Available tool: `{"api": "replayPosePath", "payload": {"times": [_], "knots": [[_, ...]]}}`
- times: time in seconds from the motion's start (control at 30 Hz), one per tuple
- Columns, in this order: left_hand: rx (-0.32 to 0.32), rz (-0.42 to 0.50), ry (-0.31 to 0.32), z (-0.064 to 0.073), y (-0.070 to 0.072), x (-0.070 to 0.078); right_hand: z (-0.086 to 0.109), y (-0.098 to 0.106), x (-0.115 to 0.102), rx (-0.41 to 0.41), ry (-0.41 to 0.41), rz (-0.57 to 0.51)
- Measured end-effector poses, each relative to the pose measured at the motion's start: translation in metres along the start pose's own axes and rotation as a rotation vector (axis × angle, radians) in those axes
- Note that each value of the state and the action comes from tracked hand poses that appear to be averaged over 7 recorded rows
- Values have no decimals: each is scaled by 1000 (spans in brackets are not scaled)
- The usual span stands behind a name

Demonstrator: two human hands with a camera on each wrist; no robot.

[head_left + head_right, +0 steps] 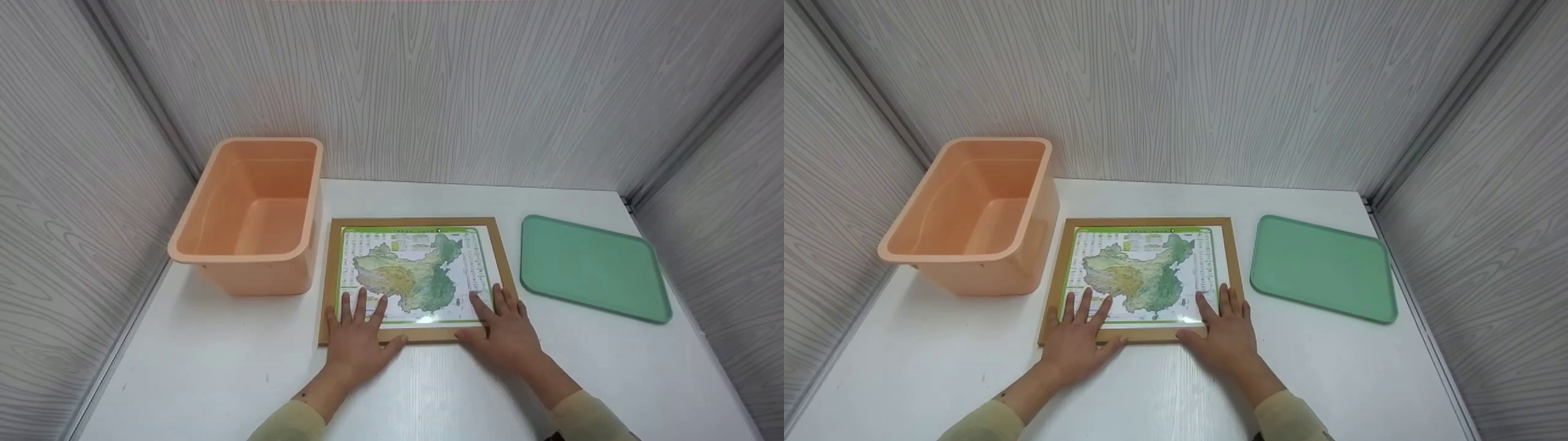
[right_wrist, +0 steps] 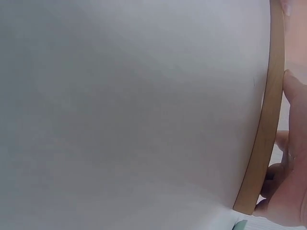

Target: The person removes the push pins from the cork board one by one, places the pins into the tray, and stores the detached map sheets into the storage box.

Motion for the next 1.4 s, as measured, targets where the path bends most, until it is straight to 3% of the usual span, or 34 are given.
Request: {"api": "replayPosePath", "payload": {"times": [0.4,1.0,1.4], "knots": [[-53,27,-27,-1,15,-4,1,12,-11,-34,-43,3],[-74,62,-17,-2,18,-6,1,11,-12,-37,-61,13],[-121,83,-30,-4,25,-8,1,17,-17,-57,-78,0]]}}
Point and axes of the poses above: each hand's wrist, its own z-axis away from the middle knuckle, its own y-axis out of the back of the hand, x = y × z, the point moved 5 cm from there along -z, towards the middle knuckle, and after that the axes turned 11 degrees about -z, right-handed, at the moved point
